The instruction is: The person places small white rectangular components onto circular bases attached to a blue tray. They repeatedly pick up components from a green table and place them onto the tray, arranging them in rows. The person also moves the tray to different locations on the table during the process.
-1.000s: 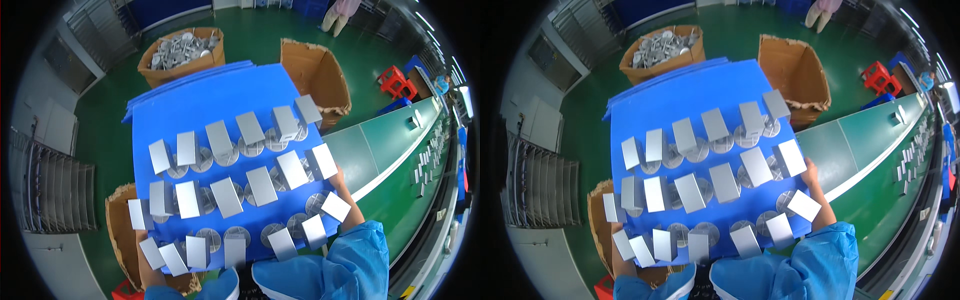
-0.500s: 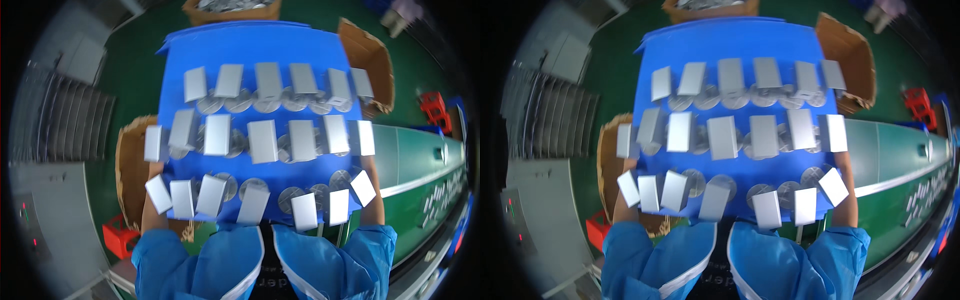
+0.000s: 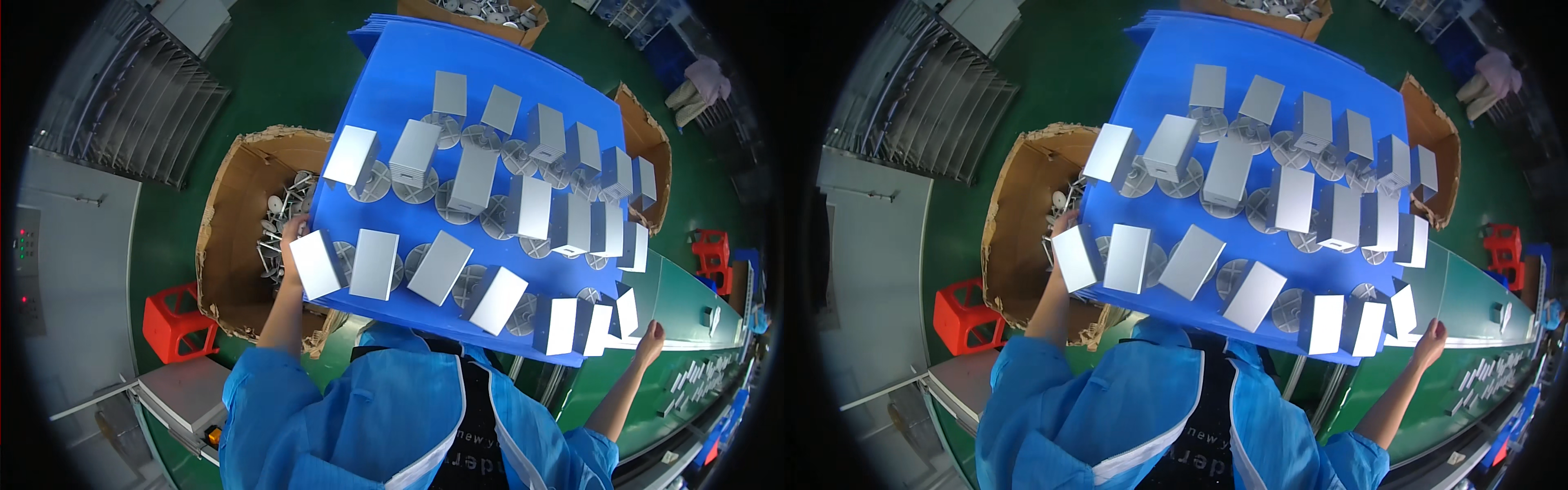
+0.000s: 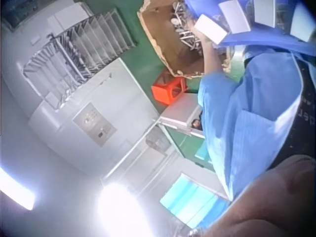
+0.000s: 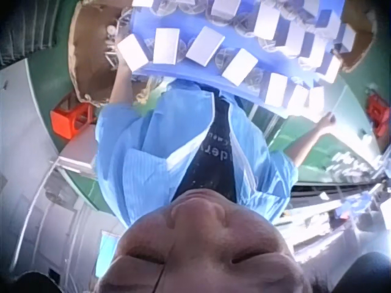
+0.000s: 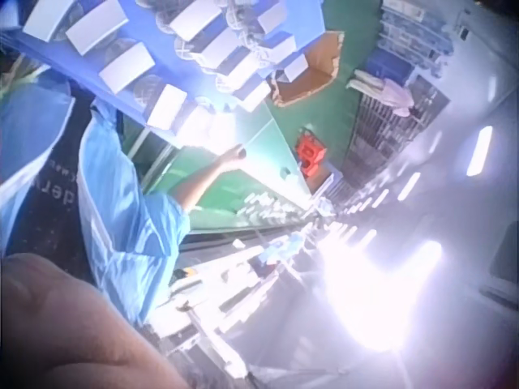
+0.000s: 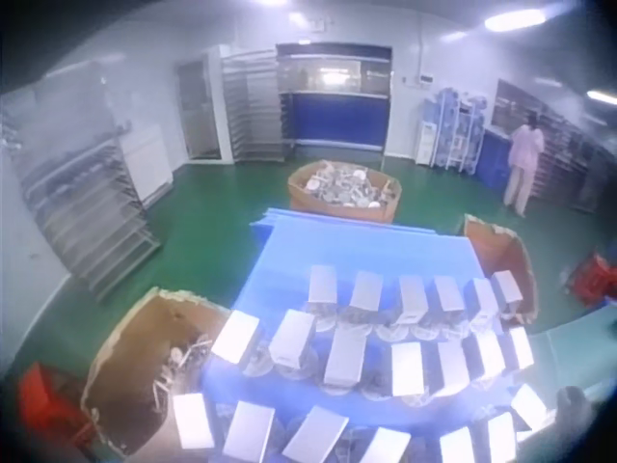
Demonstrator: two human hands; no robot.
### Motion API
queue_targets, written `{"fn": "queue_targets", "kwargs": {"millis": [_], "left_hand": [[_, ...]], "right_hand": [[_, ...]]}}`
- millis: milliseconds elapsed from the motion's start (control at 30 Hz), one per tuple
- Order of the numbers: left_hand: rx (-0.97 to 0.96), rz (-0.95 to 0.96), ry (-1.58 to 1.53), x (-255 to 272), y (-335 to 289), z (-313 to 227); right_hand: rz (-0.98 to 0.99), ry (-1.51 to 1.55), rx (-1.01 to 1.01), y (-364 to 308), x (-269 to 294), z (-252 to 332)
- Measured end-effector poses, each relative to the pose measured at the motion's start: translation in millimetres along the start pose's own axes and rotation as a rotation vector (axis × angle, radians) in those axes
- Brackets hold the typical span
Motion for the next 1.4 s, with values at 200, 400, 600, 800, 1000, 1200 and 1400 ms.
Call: {"fn": "queue_targets", "kwargs": {"millis": [200,400,600,800,1000,1200,1400], "left_hand": [[-0.096,0.319,-0.147,0.9,-53.2,-55.7],[-0.234,0.179,-0.191,-8.8,-50.0,-62.2],[0.088,0.126,-0.543,10.0,-64.0,-40.2],[-0.578,-0.051,0.327,83.6,-34.5,-15.5],[-0.111,-0.31,0.892,170.2,43.3,57.9],[-0.155,0.529,-0.075,60.0,22.2,-33.4],[0.035,0.968,-0.55,-35.7,-41.3,-103.1]], "right_hand": [[0.09,0.494,0.399,-124.1,62.4,255.5],[0.558,0.532,1.102,-327.1,44.1,456.4],[0.641,0.442,1.226,-426.3,30.4,499.5],[0.845,0.49,1.24,-444.3,43.2,495.4],[0.926,0.647,0.973,-378.6,95.2,446.5],[1.019,0.909,0.229,-332.1,108.6,348.4],[0.98,1.044,0.17,-327.9,124.6,318.5]]}}
Point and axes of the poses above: each hand's wrist, its own y-axis towards the middle knuckle, its own x-axis out of the back of the hand, z = x × y, the point moved 2 cm from there along y, towards the middle knuckle, and after that the axes turned 2 degrees about x, right-handed, at the moved point
